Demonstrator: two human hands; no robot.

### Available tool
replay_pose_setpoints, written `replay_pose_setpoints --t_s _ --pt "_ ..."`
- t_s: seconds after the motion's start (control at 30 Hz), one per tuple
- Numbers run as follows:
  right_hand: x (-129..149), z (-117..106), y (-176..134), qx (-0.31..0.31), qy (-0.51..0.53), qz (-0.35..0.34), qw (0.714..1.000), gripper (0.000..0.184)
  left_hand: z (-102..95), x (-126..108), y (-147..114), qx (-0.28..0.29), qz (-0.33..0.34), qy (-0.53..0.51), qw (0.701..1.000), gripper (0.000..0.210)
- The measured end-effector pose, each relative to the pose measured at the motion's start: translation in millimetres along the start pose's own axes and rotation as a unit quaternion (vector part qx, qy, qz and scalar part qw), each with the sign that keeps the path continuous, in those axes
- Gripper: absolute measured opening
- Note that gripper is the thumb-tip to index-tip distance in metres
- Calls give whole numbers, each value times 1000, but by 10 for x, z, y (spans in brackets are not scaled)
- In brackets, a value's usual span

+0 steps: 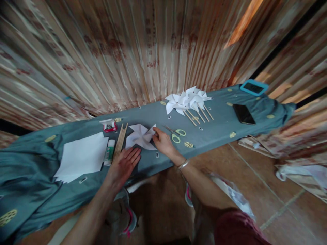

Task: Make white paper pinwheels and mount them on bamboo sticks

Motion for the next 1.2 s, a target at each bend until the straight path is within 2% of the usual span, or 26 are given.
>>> replay_pose_setpoints --t_s 0.3,0.5,0.67,1.03,1.2 --pt "88 -61 -49 -21 30 -36 999 38 294 64 270 27 -27 -60 997 26" --pt "203 -143 -146 -21 13 -41 999 38 326 101 327 41 -25 -81 996 21" --pt "182 -191 -177 -21 23 -33 999 38 344 95 409 53 -18 -70 996 18" --pt "240 -268 -203 -26 0 -35 999 37 452 82 647 40 13 -67 997 14" --pt "199 -323 -192 -38 13 -28 999 36 502 77 647 58 25 -62 996 13"
Point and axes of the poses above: each hand's wrist, its own y-axis towards the middle knuckle, its own z-axis out of the palm, x = y × z, the point moved 5 cm from there along y, towards the middle knuckle, and after that the axes turned 6 degrees about x, right-handed, at the moved point
